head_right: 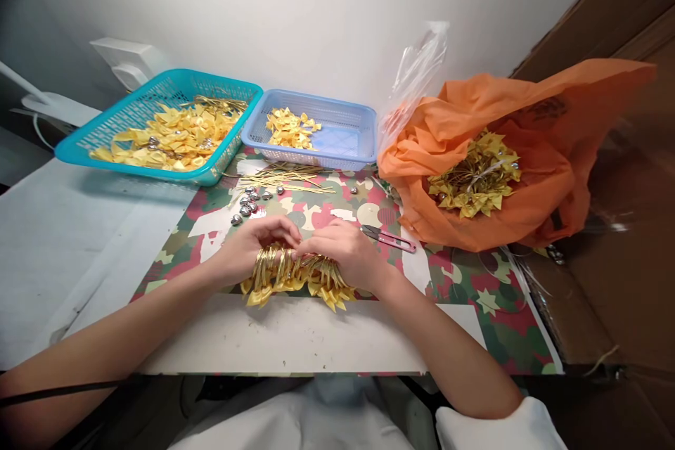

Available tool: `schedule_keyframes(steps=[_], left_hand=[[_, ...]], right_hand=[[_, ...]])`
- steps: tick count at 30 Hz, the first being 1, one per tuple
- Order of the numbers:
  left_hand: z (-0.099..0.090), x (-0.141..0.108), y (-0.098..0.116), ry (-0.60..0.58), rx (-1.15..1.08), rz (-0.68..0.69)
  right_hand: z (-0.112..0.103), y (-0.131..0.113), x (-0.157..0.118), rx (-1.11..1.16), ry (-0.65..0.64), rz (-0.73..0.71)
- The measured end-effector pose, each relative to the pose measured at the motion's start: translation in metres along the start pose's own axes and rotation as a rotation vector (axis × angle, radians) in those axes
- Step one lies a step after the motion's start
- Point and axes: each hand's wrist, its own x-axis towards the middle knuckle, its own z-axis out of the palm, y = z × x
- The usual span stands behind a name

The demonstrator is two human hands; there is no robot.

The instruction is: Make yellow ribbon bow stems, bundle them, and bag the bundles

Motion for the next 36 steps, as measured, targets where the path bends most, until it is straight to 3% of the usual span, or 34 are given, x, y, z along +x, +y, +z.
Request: schedule_keyframes(steps=[24, 30, 36], left_hand=[[0.0048, 0.0006, 0.0009, -0.023, -0.025, -0.038], [0.0052, 0.0009, 0.0018, -0.008, 0.015, -0.015], [0.0041, 0.0015, -0.0014, -0.018, -0.012, -0.02]], right_hand=[[0.0015, -0.0044, -0.0012, -0.169, -0.041, -0.011], [0.0033, -0.0059, -0.0022, -0.21, -0.108, 0.002], [0.0064, -0.0036, -0.0048, -0.184, -0.079, 0.016]])
